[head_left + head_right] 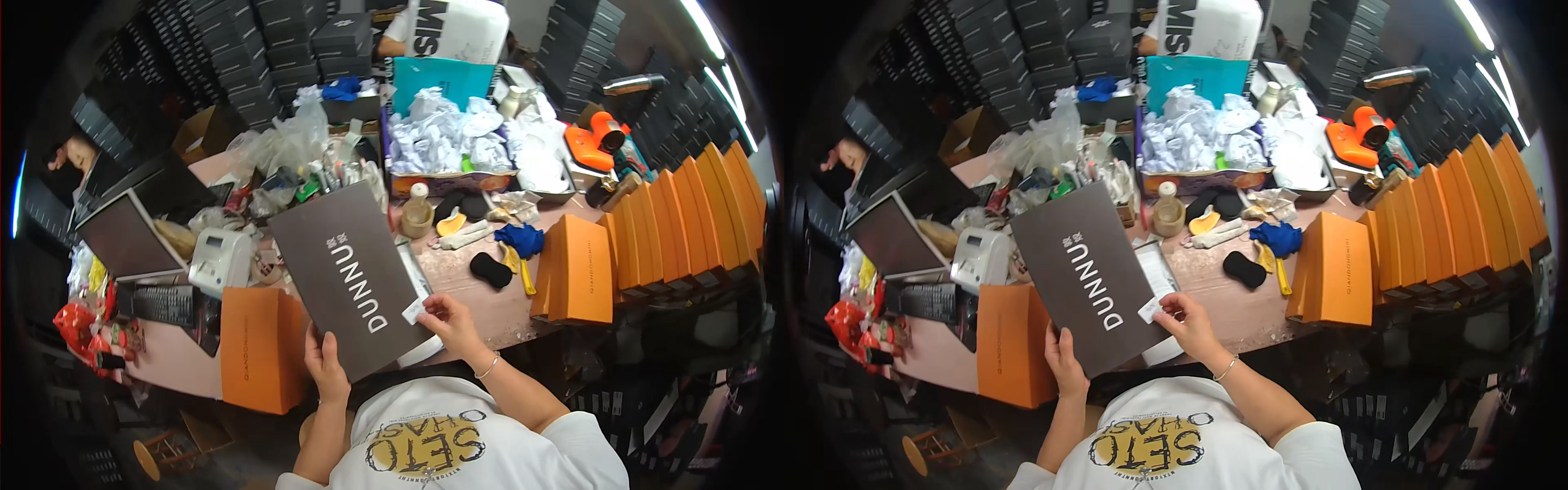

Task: Packaging a pair of high-heeled shoes into a shoebox, including wrapping them in protective paper and cleaning the soles.

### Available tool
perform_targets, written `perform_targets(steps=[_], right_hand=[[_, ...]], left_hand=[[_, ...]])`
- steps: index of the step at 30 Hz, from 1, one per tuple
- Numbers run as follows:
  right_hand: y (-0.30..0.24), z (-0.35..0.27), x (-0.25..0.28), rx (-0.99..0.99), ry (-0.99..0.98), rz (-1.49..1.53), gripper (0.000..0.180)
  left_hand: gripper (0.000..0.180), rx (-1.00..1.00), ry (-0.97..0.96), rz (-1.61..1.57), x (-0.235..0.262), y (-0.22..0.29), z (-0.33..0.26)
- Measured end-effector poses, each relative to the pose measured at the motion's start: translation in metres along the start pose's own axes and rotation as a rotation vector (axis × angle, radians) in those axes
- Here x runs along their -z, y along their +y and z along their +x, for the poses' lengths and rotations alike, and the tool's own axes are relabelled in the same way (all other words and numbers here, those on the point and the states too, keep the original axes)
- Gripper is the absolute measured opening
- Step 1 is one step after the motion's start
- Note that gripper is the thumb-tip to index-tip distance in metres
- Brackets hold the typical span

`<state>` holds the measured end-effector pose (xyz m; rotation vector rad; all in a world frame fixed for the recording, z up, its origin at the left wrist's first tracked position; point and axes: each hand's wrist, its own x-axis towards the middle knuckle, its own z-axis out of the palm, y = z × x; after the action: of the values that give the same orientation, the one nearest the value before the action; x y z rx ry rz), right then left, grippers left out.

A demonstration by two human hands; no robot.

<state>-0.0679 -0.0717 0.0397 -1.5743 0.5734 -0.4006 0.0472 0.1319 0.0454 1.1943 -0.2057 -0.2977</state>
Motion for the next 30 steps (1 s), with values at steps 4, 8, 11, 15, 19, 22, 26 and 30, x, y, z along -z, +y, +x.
perform_targets(steps=[4, 8, 11, 15, 19, 22, 26, 30], right_hand=[[-0.003, -0.001, 0.017, -0.07, 0.02, 0.107, 0.017], [-0.002, -0.002, 0.052, -0.138, 0.025, 0.274, 0.013], [-0.006, 0.0, 0.088, -0.1, 0.038, 0.307, 0.011], [-0.018, 0.02, 0.178, -0.015, 0.228, 0.423, 0.017], [-0.022, 0.064, 0.296, 0.084, 0.479, 0.321, 0.021], [-0.031, 0.121, 0.385, 0.152, 0.572, 0.356, 0.024], [-0.022, 0.23, 0.494, 0.157, 0.724, 0.156, 0.026], [0.03, 0.337, 0.597, 0.159, 0.839, -0.615, 0.04]], left_hand=[[0.049, 0.068, -0.119, -0.153, -0.017, 0.002, 0.002], [0.056, 0.534, -0.331, -0.407, -0.048, 0.007, 0.005], [0.058, 0.693, -0.42, -0.398, -0.087, 0.003, 0.012], [0.052, 0.581, -0.45, -0.395, -0.168, -0.015, 0.033], [0.05, 0.45, -0.456, -0.367, -0.275, -0.039, 0.075], [0.048, 0.422, -0.435, -0.404, -0.358, -0.051, 0.098], [0.037, 0.43, -0.476, -0.464, -0.454, -0.061, 0.118], [0.035, 0.336, -0.497, -0.356, -0.529, -0.066, 0.131]])
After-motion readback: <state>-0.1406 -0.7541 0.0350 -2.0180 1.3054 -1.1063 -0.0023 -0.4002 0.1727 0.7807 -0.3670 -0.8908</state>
